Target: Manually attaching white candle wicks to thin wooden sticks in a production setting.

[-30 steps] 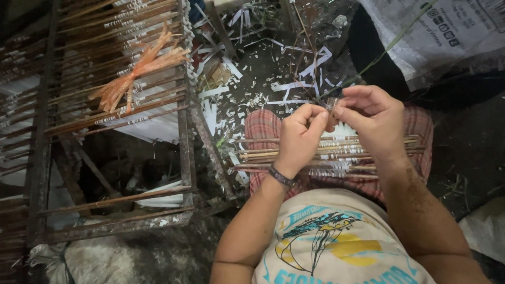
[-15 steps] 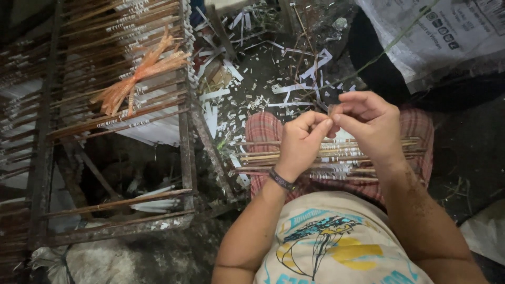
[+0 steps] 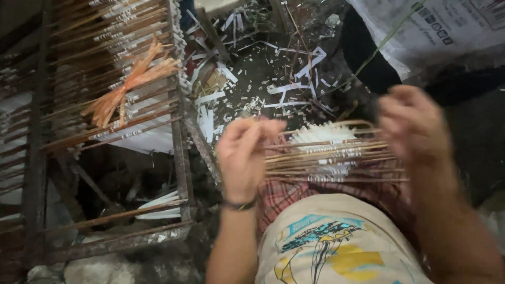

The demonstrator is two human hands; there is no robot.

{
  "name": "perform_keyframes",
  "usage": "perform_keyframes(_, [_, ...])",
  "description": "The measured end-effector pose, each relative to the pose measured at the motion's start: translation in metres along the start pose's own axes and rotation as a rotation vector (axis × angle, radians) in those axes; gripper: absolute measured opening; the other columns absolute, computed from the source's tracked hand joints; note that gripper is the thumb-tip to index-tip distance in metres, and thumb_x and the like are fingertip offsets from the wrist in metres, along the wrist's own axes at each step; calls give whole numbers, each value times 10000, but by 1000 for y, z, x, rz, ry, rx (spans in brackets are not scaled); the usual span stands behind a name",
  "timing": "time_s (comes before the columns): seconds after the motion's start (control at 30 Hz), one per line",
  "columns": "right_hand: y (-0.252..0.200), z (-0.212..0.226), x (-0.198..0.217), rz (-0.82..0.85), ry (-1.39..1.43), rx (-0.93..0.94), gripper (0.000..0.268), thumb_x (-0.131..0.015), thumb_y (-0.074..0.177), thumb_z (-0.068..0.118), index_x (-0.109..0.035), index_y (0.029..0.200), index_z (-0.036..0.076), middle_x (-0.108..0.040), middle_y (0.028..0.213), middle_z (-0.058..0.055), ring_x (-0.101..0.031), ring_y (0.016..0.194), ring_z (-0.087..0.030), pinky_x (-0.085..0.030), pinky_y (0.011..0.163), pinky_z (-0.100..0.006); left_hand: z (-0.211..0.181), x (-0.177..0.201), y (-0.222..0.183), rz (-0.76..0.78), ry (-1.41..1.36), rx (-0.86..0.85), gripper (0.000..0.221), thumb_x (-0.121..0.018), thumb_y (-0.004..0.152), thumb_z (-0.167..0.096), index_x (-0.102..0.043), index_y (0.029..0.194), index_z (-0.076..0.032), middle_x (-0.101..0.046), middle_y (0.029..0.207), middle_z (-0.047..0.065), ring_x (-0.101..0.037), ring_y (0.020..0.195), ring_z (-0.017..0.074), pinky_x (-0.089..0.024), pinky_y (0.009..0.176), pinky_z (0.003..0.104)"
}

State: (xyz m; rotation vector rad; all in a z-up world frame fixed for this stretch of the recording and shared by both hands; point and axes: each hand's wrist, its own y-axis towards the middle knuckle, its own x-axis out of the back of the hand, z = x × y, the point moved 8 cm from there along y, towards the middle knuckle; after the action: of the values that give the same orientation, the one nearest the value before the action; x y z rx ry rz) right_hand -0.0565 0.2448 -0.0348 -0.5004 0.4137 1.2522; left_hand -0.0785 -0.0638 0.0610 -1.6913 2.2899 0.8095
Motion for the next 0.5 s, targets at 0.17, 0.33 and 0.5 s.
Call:
perform_keyframes(0.17, [10, 15, 149, -304, -428, 96, 202, -724, 1003, 116, -623, 1129, 237, -576, 925, 113, -563, 743, 54, -438, 622, -50, -88, -50, -32, 253, 426, 25, 111, -610, 941, -20, -669, 849, -3, -733, 829, 118, -735, 779, 230, -635, 756, 336])
perform_keyframes(0.33, [20, 27, 266, -191, -1019, 205, 172, -699, 1006, 43, -590, 1082, 152, -573, 987, 9, -554, 833, -79, -415, 709, -182, -70, -83, -78, 688, 354, -14, 303, -464, 1130, -332, -658, 1198, -109, -718, 1205, 48, -792, 1105, 299, -666, 1037, 448])
perform_keyframes(0.5, [-7, 33, 367, -154, -1578, 376, 155, -672, 1009, -30, -556, 1034, 69, -566, 1047, -96, -539, 921, -213, -386, 795, -313, -35, -103, -66, 743, 227, 111, 267, -480, 1127, -296, -646, 1224, -110, -707, 1230, 45, -770, 1148, 271, -649, 1088, 422])
